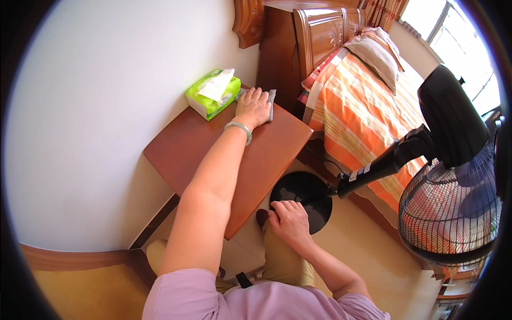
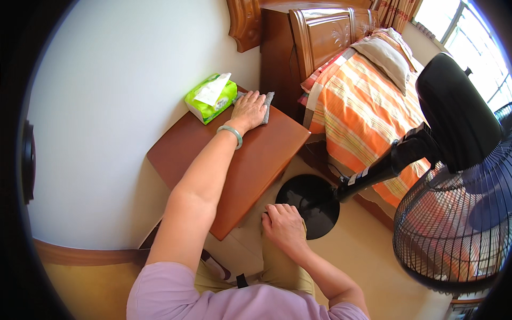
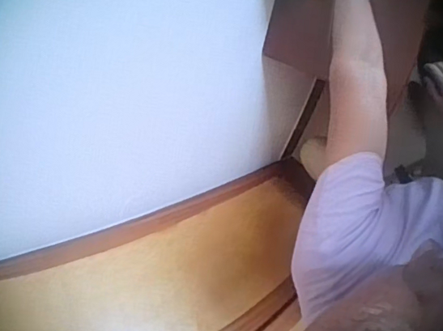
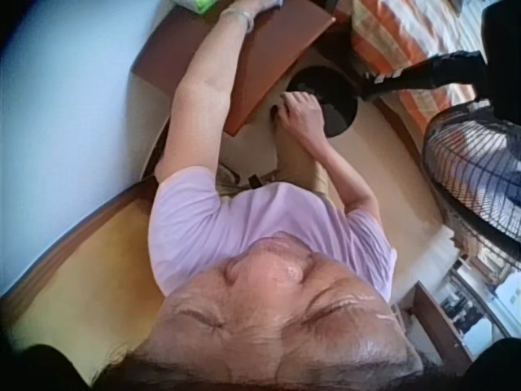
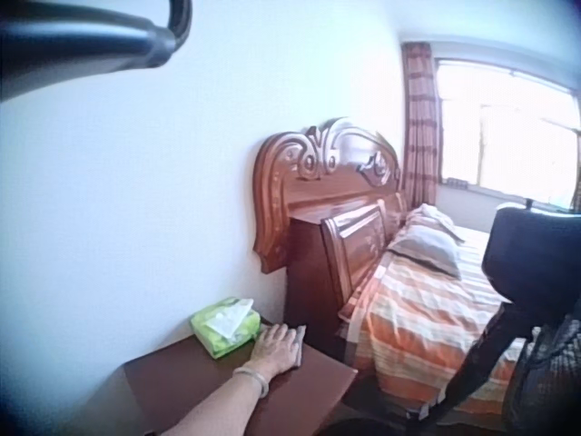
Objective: The person kneels beside a wooden bedside table and wipes its top and sides with a gray cloth. They temporarily move a tissue box to reach underneath, then return it to the table and continue wiping the surface.
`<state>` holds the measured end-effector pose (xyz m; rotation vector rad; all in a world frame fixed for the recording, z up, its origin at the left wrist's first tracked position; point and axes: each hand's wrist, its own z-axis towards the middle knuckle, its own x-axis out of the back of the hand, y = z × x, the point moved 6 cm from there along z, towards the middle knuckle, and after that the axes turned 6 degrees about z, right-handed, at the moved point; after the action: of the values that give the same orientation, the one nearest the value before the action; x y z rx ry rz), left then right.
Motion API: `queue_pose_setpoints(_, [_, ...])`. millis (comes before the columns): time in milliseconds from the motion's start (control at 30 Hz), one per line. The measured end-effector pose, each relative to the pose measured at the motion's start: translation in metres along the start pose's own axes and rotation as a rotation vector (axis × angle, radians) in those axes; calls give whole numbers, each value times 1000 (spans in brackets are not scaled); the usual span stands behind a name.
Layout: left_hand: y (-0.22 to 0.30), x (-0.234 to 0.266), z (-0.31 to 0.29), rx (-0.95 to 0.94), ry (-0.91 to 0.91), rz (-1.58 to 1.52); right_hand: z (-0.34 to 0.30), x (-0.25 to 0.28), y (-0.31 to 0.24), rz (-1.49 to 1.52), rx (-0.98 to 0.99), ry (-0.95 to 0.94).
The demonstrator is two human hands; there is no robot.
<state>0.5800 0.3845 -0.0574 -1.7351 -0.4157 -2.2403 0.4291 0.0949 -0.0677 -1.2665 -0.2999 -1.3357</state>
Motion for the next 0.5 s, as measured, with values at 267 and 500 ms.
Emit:
queue_pose_setpoints(267, [104, 4, -56, -163, 50, -68, -1, -12, -14, -37, 10, -28])
queue_pose_setpoints(500, [124, 24, -157, -285, 139, 38, -8, -13, -4, -7, 9, 49])
